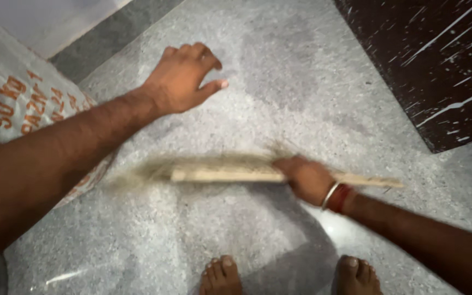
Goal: The person sweeps a tiled floor using a traditional straw broom. They move a sack and a stool to clear the area, sweep along the walls and corners, and then return the items to their original positions.
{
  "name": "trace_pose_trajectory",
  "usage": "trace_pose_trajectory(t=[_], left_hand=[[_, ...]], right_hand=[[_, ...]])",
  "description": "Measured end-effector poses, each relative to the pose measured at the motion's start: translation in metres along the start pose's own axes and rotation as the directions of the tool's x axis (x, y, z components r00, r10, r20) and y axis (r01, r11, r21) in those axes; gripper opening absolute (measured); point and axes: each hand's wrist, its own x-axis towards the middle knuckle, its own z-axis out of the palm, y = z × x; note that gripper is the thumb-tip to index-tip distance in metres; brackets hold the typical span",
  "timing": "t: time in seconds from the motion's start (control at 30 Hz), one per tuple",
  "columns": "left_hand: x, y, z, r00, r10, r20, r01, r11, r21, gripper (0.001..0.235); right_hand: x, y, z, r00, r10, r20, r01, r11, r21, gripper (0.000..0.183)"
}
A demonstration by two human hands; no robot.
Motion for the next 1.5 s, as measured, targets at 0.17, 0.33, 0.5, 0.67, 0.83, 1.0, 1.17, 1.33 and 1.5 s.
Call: trace_pose_trajectory(t=[0.17,0.33,0.5,0.67,0.83,1.0,1.17,1.33,1.5], left_hand=[[0.000,-0.009,-0.004,0.995,-0.099,-0.022,0.098,0.995,-0.035,0.044],[-0.003,-0.013,0.008,0.986,-0.103,-0.133,0.087,0.988,-0.124,0.047],[-0.010,-0.010,0.017,0.944,0.031,-0.328,-0.003,0.996,0.088,0.051],[-0.019,-0.003,-0.004,0.936,-0.093,-0.340,0.077,0.995,-0.063,0.058],[0.011,0.030,-0.026,0.979,-0.116,-0.170,0.080,0.976,-0.204,0.070],[0.003,0.062,-0.020,0.815,0.128,0.565,0.335,0.692,-0.640,0.097],[-0.006,0.046,-0.016,0.827,0.025,0.562,0.403,0.670,-0.624,0.108],[0.005,0.045,-0.033,0.861,-0.223,0.457,0.419,0.820,-0.389,0.093],[-0.001,0.033,-0.060,0.930,-0.258,-0.260,0.212,0.958,-0.193,0.053]], right_hand=[[0.016,0.044,-0.072,0.964,0.149,-0.222,-0.149,0.989,0.018,0.056],[0.026,0.064,-0.110,0.922,0.110,-0.370,-0.086,0.993,0.082,0.054],[0.034,0.045,-0.112,0.927,0.228,-0.297,-0.155,0.956,0.250,0.045],[0.027,0.013,-0.117,0.987,-0.013,-0.160,-0.010,0.990,-0.143,0.040],[0.032,-0.027,-0.119,0.712,-0.661,-0.235,0.448,0.686,-0.573,0.033],[0.062,-0.048,-0.133,0.715,-0.682,-0.153,0.425,0.599,-0.679,0.021],[0.063,-0.041,-0.148,0.588,-0.758,-0.282,0.391,0.572,-0.722,0.033],[0.062,-0.027,-0.145,0.634,-0.708,-0.310,0.341,0.616,-0.710,0.032],[0.073,-0.008,-0.124,0.720,-0.301,-0.625,0.227,0.954,-0.197,0.046]])
